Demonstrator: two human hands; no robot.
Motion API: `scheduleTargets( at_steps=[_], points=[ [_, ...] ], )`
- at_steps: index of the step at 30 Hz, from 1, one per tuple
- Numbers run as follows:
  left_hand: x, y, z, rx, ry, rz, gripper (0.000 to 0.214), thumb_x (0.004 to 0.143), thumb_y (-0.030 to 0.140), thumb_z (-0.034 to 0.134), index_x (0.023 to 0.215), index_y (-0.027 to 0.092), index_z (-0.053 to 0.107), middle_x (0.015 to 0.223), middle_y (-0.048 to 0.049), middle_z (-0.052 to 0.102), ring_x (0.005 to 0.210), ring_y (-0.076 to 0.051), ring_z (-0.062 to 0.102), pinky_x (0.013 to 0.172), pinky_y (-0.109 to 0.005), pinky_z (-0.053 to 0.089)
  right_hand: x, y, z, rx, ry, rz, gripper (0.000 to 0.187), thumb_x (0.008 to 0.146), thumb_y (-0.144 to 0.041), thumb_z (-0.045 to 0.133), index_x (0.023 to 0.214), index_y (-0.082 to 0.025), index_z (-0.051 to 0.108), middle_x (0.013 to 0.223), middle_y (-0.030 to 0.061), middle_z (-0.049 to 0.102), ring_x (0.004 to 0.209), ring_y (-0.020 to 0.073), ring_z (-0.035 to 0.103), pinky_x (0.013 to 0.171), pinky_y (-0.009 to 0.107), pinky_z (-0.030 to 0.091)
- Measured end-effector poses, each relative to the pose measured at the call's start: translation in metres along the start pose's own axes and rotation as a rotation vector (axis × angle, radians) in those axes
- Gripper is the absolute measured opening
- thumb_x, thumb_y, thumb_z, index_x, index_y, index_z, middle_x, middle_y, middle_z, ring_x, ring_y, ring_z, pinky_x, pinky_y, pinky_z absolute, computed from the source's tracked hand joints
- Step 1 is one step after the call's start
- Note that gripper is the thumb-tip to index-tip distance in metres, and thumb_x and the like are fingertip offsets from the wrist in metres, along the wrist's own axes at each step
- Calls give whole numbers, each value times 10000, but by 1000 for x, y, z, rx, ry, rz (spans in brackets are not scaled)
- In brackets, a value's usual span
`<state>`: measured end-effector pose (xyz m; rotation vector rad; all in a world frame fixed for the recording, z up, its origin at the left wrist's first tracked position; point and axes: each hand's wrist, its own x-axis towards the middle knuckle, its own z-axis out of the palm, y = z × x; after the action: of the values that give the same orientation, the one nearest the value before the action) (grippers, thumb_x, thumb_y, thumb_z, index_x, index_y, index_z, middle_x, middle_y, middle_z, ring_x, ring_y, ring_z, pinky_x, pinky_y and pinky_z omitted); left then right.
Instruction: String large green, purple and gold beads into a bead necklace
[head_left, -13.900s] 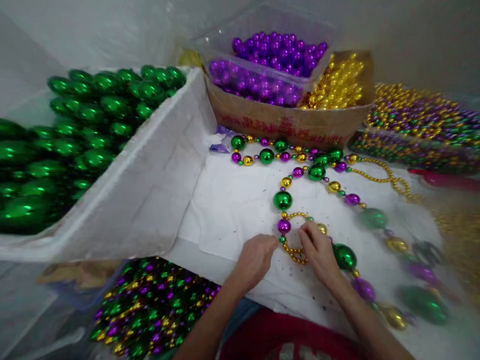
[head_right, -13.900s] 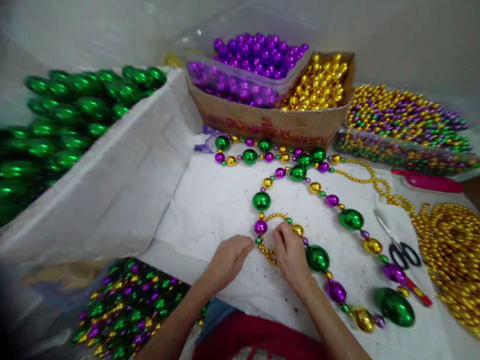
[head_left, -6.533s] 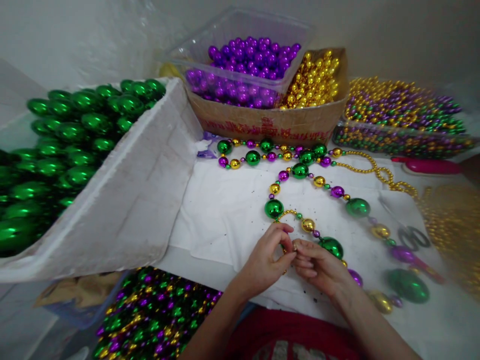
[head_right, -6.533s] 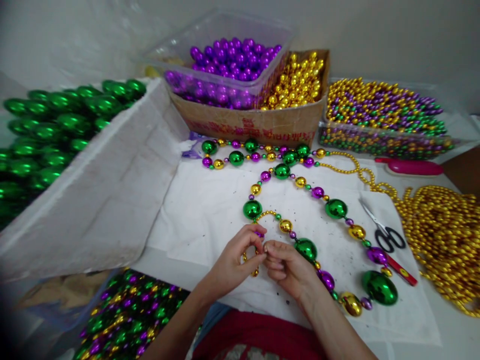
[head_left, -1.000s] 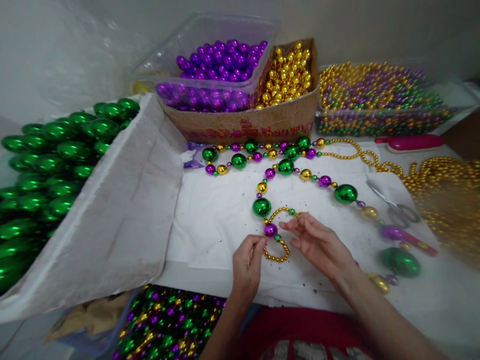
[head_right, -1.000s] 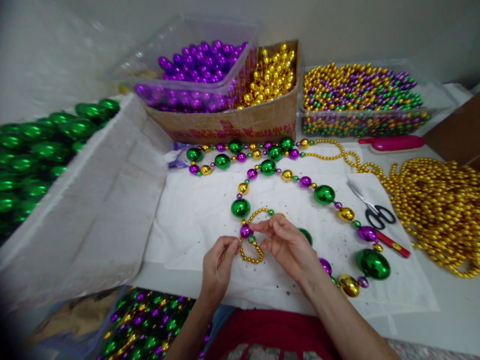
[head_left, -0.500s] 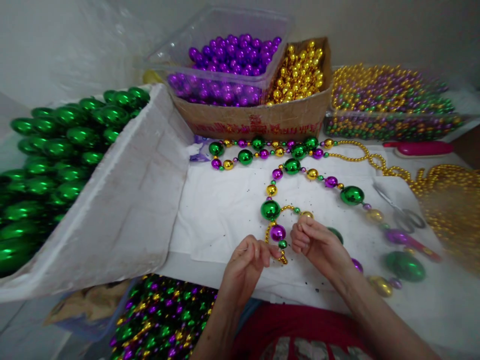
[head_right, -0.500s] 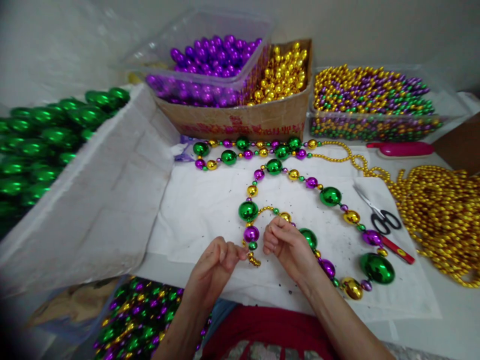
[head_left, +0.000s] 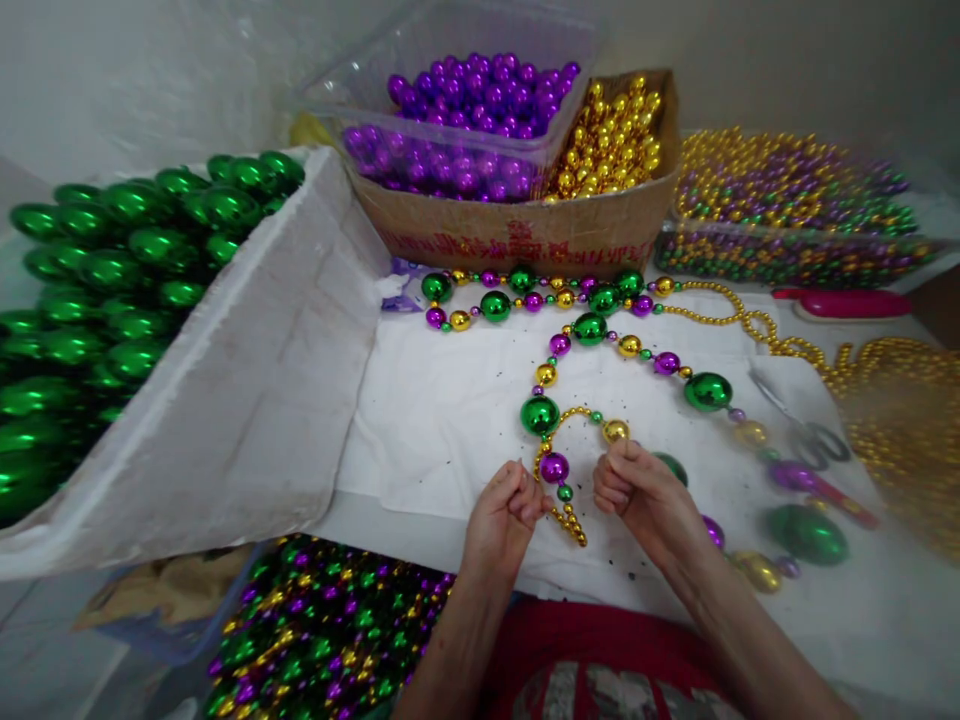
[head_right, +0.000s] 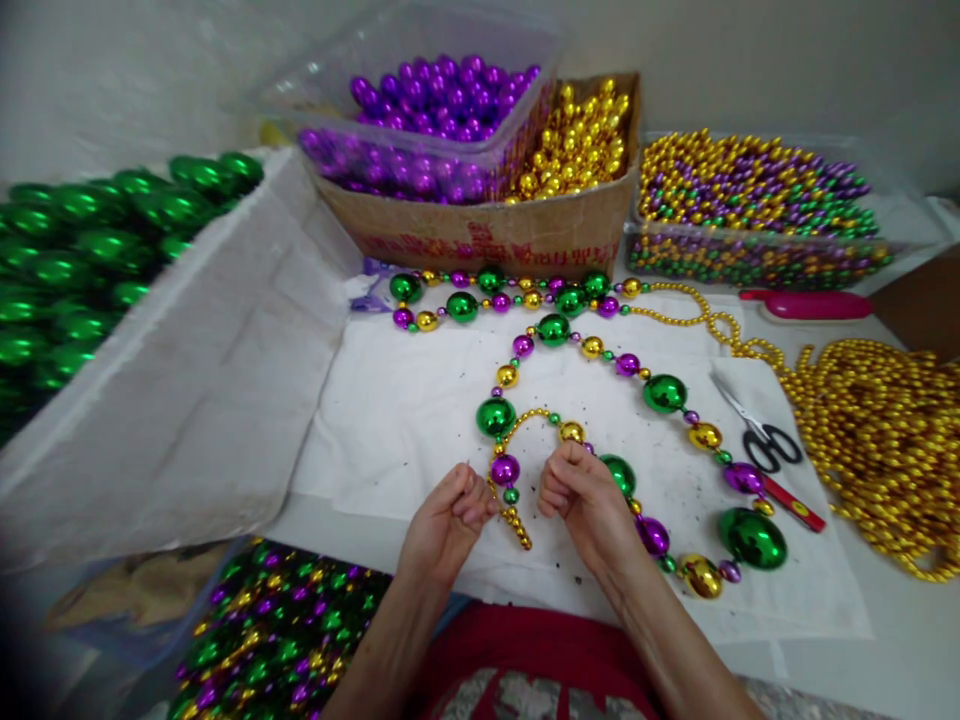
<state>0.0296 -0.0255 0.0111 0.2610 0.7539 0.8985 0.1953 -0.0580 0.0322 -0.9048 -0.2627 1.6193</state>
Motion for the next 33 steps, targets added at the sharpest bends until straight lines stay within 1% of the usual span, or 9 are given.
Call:
scheduleTargets(
  at_steps=[4, 9, 16, 24, 28, 31, 33],
  points=[
    [3, -3, -3, 35, 23, 12, 359, 781, 290, 662, 586, 170, 385, 489, 91, 285, 451, -56, 294, 622, -253, 408, 2, 8, -3, -89, 47, -39, 266, 773, -272, 652, 633, -189, 441, 536, -70, 305, 474, 80, 286, 459, 219, 287],
    [-1, -2, -3, 132, 24, 71, 359, 811, 331, 625, 593, 176, 387, 494, 88, 287, 457, -65, 296, 602, -254, 387, 3, 15, -3, -153, 64, -72, 255, 741, -287, 687, 629, -182, 483, 540, -56, 388, 480, 82, 330, 460, 224, 316],
    [-4, -3, -6, 183, 41, 73, 377, 788, 373, 641, 589, 177, 387, 488, 92, 275, 452, -62, 292, 603, -256, 371, 6, 22, -11, -143, 74, -30, 279, 743, -316, 682, 644, -193, 453, 531, -75, 336, 463, 77, 316, 444, 215, 295],
    [-2, -3, -5, 197, 37, 78, 382, 769, 395, 657, 595, 182, 393, 491, 93, 265, 453, -67, 291, 586, -258, 382, 4, 22, -11, -167, 56, -43, 308, 756, -346, 668, 641, -199, 422, 544, -72, 328, 472, 81, 308, 453, 221, 298],
    [0, 4, 0, 241, -5, 63, 359, 799, 384, 629, 600, 176, 415, 498, 89, 276, 461, -69, 299, 602, -256, 391, 7, 14, -13, -240, -9, -32, 291, 766, -362, 659, 649, -197, 450, 537, -67, 365, 468, 86, 338, 466, 232, 317],
    [4, 14, 11, 353, -66, 30, 334, 820, 379, 603, 610, 168, 452, 520, 71, 337, 481, -72, 332, 594, -242, 382, 9, -2, -9, -346, -93, -22, 244, 768, -335, 670, 646, -177, 529, 548, -26, 487, 521, 118, 447, 541, 266, 375],
    [6, 20, 19, 468, -121, 2, 284, 805, 368, 618, 644, 159, 512, 566, 40, 429, 511, -82, 391, 577, -237, 376, 11, -15, -3, -434, -153, -31, 200, 779, -308, 665, 666, -165, 582, 600, 9, 570, 591, 140, 509, 604, 280, 390]
  ],
)
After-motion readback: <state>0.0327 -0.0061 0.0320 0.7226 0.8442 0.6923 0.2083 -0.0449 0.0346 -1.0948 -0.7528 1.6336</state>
